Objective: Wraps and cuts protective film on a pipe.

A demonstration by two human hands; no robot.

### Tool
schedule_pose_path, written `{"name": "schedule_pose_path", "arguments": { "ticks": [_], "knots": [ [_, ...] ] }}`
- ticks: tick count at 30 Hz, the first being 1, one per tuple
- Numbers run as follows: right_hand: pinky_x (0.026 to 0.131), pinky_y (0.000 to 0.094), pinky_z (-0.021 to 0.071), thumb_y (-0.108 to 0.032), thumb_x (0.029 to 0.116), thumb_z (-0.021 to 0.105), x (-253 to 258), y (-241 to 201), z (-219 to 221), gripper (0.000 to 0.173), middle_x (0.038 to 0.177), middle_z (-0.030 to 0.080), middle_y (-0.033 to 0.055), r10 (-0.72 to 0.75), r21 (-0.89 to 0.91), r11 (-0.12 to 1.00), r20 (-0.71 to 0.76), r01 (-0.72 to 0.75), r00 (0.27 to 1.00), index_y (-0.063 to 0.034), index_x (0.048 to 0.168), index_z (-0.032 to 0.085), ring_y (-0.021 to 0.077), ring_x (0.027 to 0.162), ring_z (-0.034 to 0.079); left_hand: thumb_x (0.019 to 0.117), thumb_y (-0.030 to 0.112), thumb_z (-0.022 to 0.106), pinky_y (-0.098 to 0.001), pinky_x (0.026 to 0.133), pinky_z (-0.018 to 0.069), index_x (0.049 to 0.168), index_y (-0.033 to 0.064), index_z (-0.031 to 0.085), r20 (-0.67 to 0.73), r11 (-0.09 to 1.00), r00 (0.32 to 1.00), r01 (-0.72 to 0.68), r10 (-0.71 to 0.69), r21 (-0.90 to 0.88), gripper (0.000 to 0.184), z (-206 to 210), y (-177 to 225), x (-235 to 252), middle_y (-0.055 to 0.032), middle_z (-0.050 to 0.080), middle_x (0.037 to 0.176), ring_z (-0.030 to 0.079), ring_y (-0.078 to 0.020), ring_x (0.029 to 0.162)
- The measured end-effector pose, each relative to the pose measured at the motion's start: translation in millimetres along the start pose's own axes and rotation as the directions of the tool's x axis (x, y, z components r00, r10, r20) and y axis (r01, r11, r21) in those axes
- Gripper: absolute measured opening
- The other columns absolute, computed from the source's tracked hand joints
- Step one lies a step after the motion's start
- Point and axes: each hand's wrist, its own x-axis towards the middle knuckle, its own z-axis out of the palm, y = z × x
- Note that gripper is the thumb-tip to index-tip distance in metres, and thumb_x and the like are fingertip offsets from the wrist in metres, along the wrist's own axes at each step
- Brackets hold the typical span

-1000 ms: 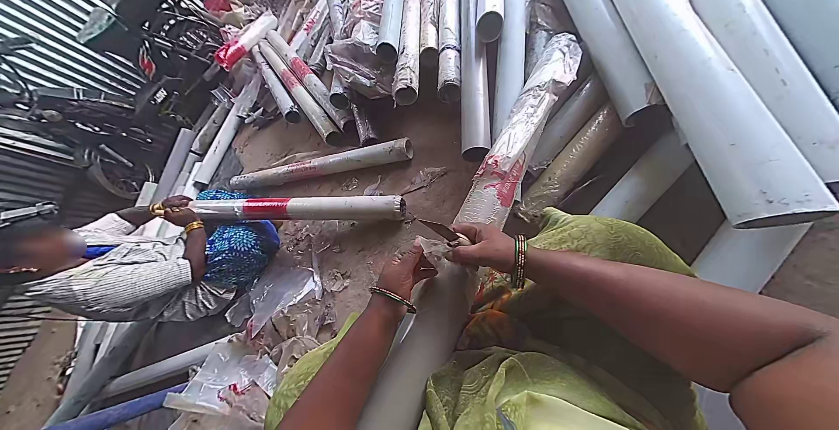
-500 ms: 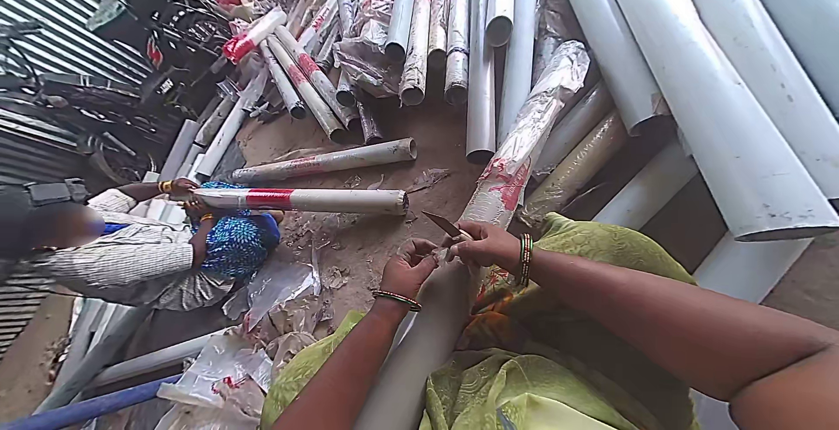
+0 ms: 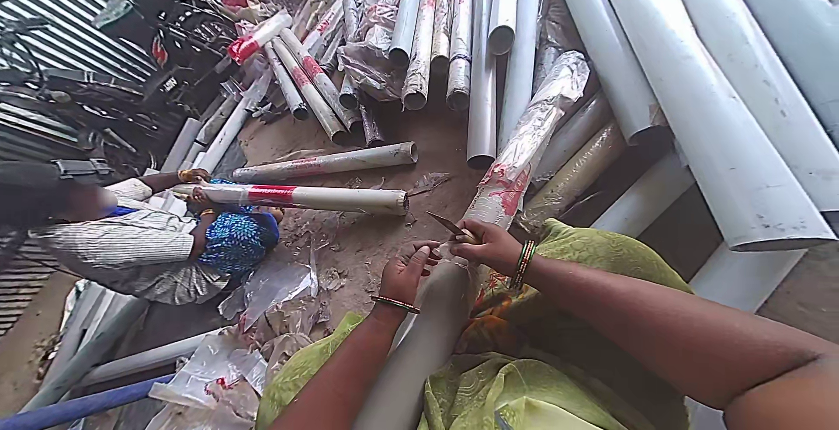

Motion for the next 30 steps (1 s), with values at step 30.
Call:
{"name": "schedule_pose_path", "arguments": {
  "ticks": [30],
  "knots": [
    [0.067,0.0259,0.0437,-0.01,0.1011,0.058,7,3,-17,0.024,0.094,0.063,0.0064,0.01,-0.105,0.994,0.014,-0.008,1.0,-0.0021,0.124,0.059,0.0065,0.071,0.052,0.1079,0.015,0.048,-0.0481,0.087,0.0547,0.128,-0.0062,0.062,-0.376,0.793,0.922,0.162,0.09,0.587,0.032,-151,-27,31,-0.0296,0.058,0.128,0.067,-0.0333,0.097]
  ]
}}
